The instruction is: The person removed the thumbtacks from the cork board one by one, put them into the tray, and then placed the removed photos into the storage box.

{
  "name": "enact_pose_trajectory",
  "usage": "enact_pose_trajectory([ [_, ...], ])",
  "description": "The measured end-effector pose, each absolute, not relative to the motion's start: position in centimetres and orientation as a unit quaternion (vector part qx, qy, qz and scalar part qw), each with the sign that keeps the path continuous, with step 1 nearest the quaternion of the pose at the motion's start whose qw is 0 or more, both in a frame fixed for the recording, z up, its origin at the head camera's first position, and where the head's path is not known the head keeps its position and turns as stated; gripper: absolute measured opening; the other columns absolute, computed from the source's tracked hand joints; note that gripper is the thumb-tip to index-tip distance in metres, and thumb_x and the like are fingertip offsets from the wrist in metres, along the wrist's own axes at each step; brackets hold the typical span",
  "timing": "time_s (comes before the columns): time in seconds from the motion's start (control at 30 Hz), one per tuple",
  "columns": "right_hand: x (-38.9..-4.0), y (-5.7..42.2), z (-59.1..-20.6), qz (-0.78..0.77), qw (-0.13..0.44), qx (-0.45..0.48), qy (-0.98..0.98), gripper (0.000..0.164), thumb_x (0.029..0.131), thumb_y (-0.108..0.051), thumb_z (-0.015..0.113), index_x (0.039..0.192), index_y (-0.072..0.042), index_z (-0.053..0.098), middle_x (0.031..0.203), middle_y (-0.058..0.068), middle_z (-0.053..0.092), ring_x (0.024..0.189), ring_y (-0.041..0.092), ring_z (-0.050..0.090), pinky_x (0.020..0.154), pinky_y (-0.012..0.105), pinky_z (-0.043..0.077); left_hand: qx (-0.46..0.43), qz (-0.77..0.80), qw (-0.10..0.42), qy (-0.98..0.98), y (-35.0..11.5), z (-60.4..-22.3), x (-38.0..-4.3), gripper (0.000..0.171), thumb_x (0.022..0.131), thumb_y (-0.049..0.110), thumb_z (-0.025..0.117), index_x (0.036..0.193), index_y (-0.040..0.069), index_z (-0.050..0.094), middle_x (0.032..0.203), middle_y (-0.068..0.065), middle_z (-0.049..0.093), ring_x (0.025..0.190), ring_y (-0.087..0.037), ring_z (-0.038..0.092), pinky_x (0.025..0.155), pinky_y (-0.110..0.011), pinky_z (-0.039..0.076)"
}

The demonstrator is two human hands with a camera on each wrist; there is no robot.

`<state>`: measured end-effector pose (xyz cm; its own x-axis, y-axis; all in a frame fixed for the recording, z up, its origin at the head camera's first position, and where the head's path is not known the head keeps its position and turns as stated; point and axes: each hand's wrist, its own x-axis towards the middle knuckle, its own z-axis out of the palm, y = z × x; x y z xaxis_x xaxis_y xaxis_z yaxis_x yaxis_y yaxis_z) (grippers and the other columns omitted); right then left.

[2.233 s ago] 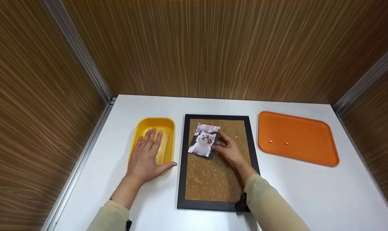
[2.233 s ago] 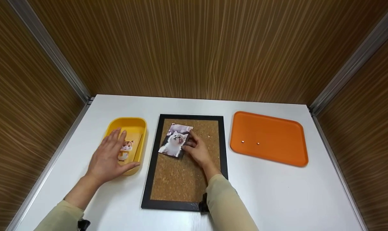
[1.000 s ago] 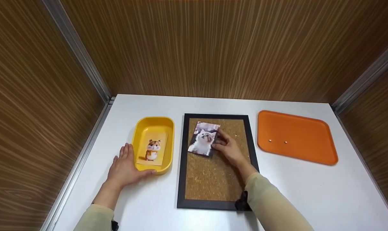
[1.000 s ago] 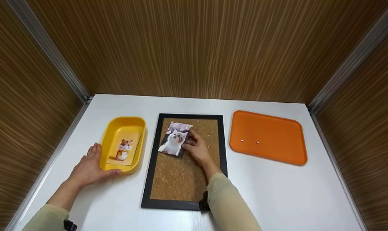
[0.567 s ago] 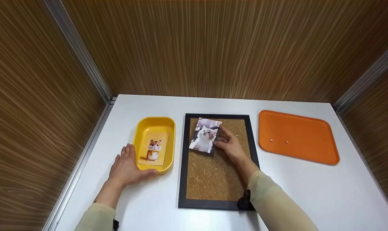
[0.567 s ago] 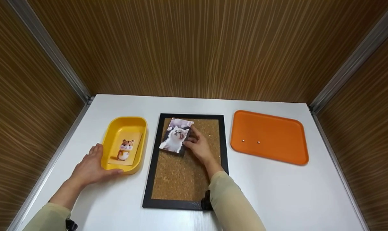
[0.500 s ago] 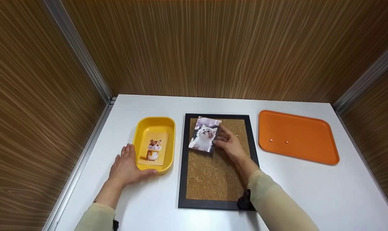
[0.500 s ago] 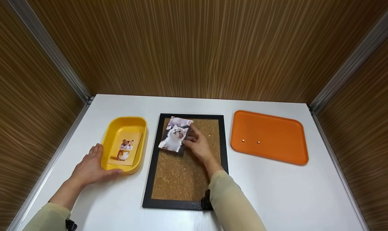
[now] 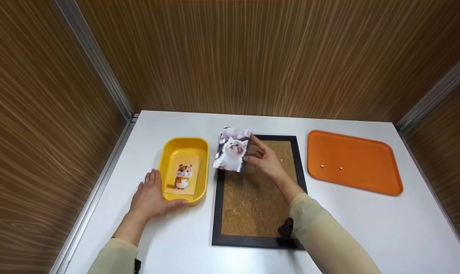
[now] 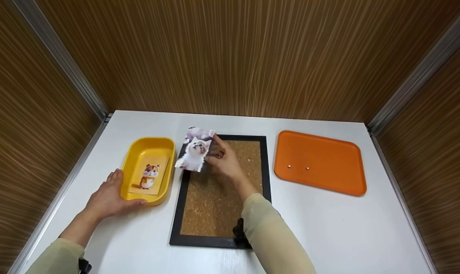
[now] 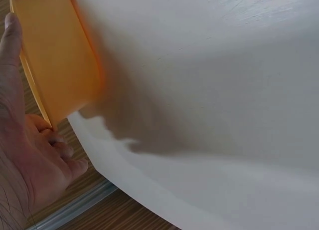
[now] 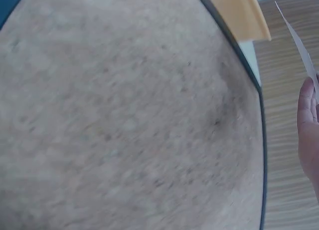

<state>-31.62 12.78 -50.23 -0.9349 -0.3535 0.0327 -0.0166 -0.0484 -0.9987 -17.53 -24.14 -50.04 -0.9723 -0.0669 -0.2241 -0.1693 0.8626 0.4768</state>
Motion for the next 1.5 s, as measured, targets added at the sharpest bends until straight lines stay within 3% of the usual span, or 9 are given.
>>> enact_pose_trajectory([
  [0.2, -31.8, 10.8, -49.2, -0.719, 0.105, -0.167, 0.667, 0.085, 0.088, 0.019, 0.068, 0.164, 0.000, 0.035, 0.150, 0.025, 0.046, 0.114, 0.032, 0.067, 0.093, 0.030, 0.060, -0.067, 0.258, 0.104, 0.958, -24.2, -49.9, -17.5, 0.153, 0.068, 0.080, 0.083, 0.165, -0.010, 0.007, 0.172, -0.033, 0.008, 0.160, -0.048, 0.008, 0.129, -0.061, 0.007],
  [0.7, -31.4, 6.9, -47.8, -0.720, 0.118, -0.204, 0.653, 0.084, 0.087, 0.020, 0.069, 0.162, 0.005, 0.033, 0.151, 0.026, 0.043, 0.121, 0.040, 0.064, 0.098, 0.033, 0.059, -0.060, 0.254, 0.107, 0.959, -24.2, -49.8, -17.5, 0.153, 0.067, 0.085, 0.080, 0.166, -0.008, 0.009, 0.172, -0.032, 0.010, 0.160, -0.049, 0.010, 0.128, -0.063, 0.010],
  [0.87, -31.2, 5.8, -47.5, -0.708, 0.121, -0.207, 0.664, 0.084, 0.088, 0.018, 0.070, 0.163, 0.002, 0.035, 0.149, 0.024, 0.044, 0.119, 0.032, 0.066, 0.100, 0.034, 0.059, -0.058, 0.250, 0.108, 0.960, -24.2, -49.8, -17.5, 0.153, 0.066, 0.085, 0.080, 0.166, -0.008, 0.009, 0.172, -0.033, 0.010, 0.159, -0.050, 0.012, 0.127, -0.065, 0.012],
  [1.2, -30.7, 3.5, -47.4, -0.686, 0.142, -0.200, 0.685, 0.084, 0.090, 0.011, 0.072, 0.165, -0.005, 0.037, 0.155, 0.019, 0.044, 0.121, 0.031, 0.066, 0.097, 0.034, 0.060, -0.060, 0.243, 0.108, 0.962, -24.6, -49.7, -17.4, 0.154, 0.066, 0.088, 0.078, 0.166, -0.007, 0.009, 0.172, -0.034, 0.010, 0.155, -0.056, 0.016, 0.124, -0.071, 0.017],
  [1.5, -30.4, 2.1, -47.9, -0.700, 0.141, -0.235, 0.659, 0.084, 0.087, 0.021, 0.069, 0.162, 0.008, 0.033, 0.151, 0.029, 0.043, 0.120, 0.041, 0.067, 0.094, 0.034, 0.061, -0.051, 0.231, 0.104, 0.966, -24.6, -49.6, -17.4, 0.152, 0.069, 0.085, 0.078, 0.165, -0.011, 0.010, 0.170, -0.037, 0.013, 0.153, -0.059, 0.020, 0.121, -0.074, 0.022],
])
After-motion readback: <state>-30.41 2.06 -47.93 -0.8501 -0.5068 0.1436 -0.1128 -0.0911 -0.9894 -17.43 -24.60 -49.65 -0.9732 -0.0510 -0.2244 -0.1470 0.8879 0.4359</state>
